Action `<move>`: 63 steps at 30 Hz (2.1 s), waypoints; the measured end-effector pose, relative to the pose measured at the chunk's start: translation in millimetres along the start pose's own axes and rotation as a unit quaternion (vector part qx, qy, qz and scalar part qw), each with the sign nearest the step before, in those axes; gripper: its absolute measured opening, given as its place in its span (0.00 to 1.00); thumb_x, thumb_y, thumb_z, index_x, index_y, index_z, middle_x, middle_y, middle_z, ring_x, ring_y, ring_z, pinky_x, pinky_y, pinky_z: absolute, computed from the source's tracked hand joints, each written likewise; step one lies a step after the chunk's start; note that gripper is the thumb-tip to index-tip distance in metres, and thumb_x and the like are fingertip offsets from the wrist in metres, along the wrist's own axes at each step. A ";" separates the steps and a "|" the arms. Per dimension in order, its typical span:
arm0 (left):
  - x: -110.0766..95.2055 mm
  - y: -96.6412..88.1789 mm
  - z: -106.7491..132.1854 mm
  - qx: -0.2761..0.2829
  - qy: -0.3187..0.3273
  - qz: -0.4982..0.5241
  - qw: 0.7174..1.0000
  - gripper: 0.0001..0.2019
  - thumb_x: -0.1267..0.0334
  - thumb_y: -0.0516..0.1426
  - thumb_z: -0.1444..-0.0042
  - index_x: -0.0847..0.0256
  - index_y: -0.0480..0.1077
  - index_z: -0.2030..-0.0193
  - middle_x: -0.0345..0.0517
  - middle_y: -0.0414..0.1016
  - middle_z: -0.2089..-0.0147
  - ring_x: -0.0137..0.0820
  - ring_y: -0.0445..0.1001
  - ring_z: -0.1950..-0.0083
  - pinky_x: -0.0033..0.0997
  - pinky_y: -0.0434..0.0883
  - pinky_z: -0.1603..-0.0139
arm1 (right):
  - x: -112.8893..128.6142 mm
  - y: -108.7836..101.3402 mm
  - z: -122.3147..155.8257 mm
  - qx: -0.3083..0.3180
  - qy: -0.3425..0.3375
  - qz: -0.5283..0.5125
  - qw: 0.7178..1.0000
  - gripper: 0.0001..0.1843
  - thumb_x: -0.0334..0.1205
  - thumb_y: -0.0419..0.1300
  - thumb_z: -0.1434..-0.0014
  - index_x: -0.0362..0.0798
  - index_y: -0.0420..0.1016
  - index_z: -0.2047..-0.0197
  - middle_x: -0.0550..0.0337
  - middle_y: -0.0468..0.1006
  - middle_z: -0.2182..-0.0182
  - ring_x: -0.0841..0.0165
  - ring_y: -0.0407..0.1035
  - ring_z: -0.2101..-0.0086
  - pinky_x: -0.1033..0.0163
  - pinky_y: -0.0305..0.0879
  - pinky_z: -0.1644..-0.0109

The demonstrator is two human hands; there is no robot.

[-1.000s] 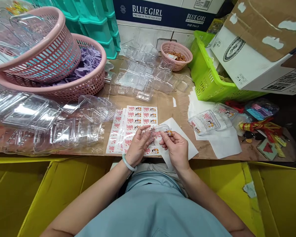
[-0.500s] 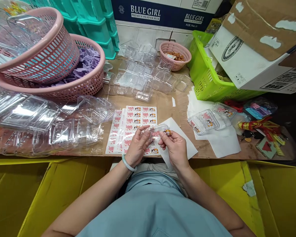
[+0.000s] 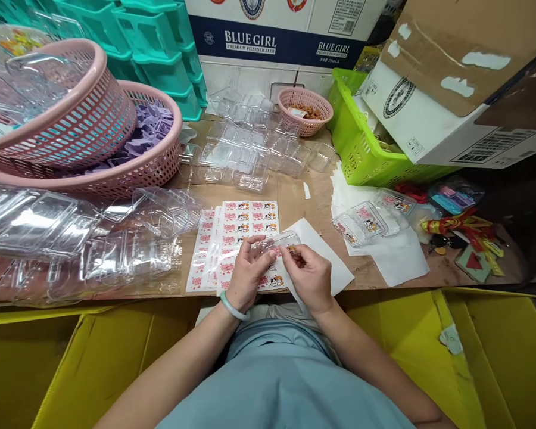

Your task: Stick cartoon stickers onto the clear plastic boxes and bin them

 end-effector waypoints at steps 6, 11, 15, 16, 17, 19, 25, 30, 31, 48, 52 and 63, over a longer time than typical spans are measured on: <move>-1.4 0.2 1.8 -0.021 0.013 0.002 1.000 0.23 0.61 0.67 0.54 0.56 0.63 0.53 0.41 0.76 0.57 0.27 0.75 0.57 0.28 0.70 0.53 | -20.6 -24.8 -5.8 -0.101 -0.059 0.100 0.988 0.07 0.41 0.58 0.39 0.48 0.67 0.68 0.65 0.67 0.76 0.72 0.61 0.76 0.66 0.62 0.68; -10.9 11.5 6.4 -0.007 0.027 -0.033 0.999 0.24 0.59 0.66 0.53 0.54 0.63 0.51 0.40 0.76 0.58 0.28 0.75 0.59 0.28 0.70 0.56 | -50.7 -22.2 -13.9 -0.050 0.116 -0.127 0.984 0.31 0.49 0.67 0.49 0.51 0.61 0.46 0.54 0.71 0.55 0.67 0.70 0.60 0.65 0.68 0.62; -25.1 26.6 6.5 0.032 0.028 -0.086 0.995 0.26 0.57 0.67 0.55 0.54 0.64 0.50 0.41 0.76 0.59 0.31 0.76 0.58 0.30 0.71 0.56 | -41.4 -1.1 -13.2 0.105 0.176 -0.286 0.936 0.29 0.53 0.64 0.45 0.50 0.64 0.45 0.56 0.76 0.59 0.67 0.72 0.61 0.61 0.69 0.56; -27.3 30.0 4.3 0.045 0.023 -0.096 0.994 0.26 0.56 0.67 0.56 0.55 0.64 0.51 0.42 0.76 0.58 0.33 0.76 0.58 0.32 0.72 0.55 | -39.1 -2.5 -13.1 0.126 0.179 -0.314 0.924 0.27 0.54 0.62 0.43 0.49 0.64 0.45 0.57 0.76 0.61 0.67 0.73 0.63 0.61 0.69 0.56; -28.6 34.0 1.2 0.060 0.018 -0.105 0.992 0.26 0.56 0.68 0.56 0.55 0.65 0.51 0.44 0.76 0.57 0.34 0.77 0.56 0.33 0.72 0.54 | -37.3 -7.1 -13.5 0.140 0.174 -0.329 0.918 0.28 0.54 0.61 0.42 0.49 0.64 0.44 0.57 0.77 0.60 0.68 0.73 0.63 0.60 0.69 0.55; -27.9 46.0 -6.2 0.102 0.017 -0.122 0.987 0.26 0.55 0.67 0.55 0.54 0.65 0.50 0.47 0.76 0.52 0.39 0.76 0.52 0.37 0.73 0.52 | -34.2 -23.2 -14.8 0.161 0.143 -0.312 0.925 0.32 0.52 0.62 0.43 0.51 0.61 0.38 0.56 0.76 0.55 0.66 0.73 0.57 0.59 0.68 0.51; -5.2 89.7 -9.1 0.181 0.105 -0.215 0.954 0.27 0.57 0.60 0.44 0.50 0.59 0.38 0.52 0.60 0.32 0.42 0.59 0.31 0.47 0.60 0.34 | -53.6 -142.5 -42.7 -0.071 0.001 -0.061 0.996 0.30 0.48 0.65 0.46 0.54 0.63 0.42 0.53 0.70 0.48 0.62 0.67 0.50 0.56 0.64 0.44; 3.5 85.2 2.0 0.157 0.207 -0.366 0.893 0.16 0.60 0.57 0.41 0.53 0.70 0.45 0.51 0.64 0.35 0.41 0.59 0.32 0.46 0.53 0.31 | -121.7 -241.7 -59.2 -0.369 0.017 0.148 0.918 0.35 0.48 0.65 0.52 0.45 0.57 0.45 0.43 0.68 0.50 0.56 0.67 0.52 0.49 0.63 0.46; -1.3 75.3 0.5 0.129 0.222 -0.373 0.891 0.15 0.60 0.56 0.40 0.53 0.70 0.46 0.51 0.65 0.36 0.41 0.60 0.33 0.46 0.55 0.32 | -138.0 -249.0 -62.6 -0.374 0.030 0.163 0.913 0.35 0.49 0.65 0.53 0.44 0.56 0.46 0.43 0.69 0.51 0.56 0.68 0.53 0.49 0.64 0.47; -23.1 56.7 -34.8 0.198 0.241 -0.621 0.719 0.15 0.66 0.54 0.47 0.59 0.68 0.52 0.53 0.72 0.51 0.43 0.70 0.48 0.43 0.66 0.48 | -77.1 -65.3 -33.4 0.076 -0.011 0.169 0.983 0.48 0.50 0.71 0.55 0.52 0.56 0.35 0.45 0.68 0.43 0.48 0.59 0.42 0.41 0.55 0.39; -19.5 53.0 -50.1 0.157 0.254 -0.667 0.682 0.29 0.61 0.58 0.51 0.60 0.63 0.40 0.57 0.70 0.43 0.50 0.66 0.42 0.53 0.63 0.43 | -77.0 -39.8 -32.3 0.100 0.009 0.191 0.976 0.36 0.30 0.62 0.49 0.51 0.59 0.37 0.54 0.76 0.61 0.55 0.66 0.53 0.47 0.61 0.45; -24.7 160.0 -64.6 0.327 0.122 -0.465 0.814 0.15 0.50 0.60 0.48 0.58 0.73 0.60 0.47 0.77 0.63 0.39 0.74 0.63 0.35 0.71 0.63 | -100.2 -152.8 -19.1 -0.036 0.089 -0.133 0.986 0.27 0.40 0.63 0.46 0.52 0.66 0.43 0.57 0.73 0.56 0.65 0.70 0.57 0.59 0.67 0.51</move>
Point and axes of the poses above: each hand's wrist, its own z-axis away from the middle knuckle, its own y-axis out of the palm, x = y × z, the point moved 8 cm from there along -z, towards the middle knuckle
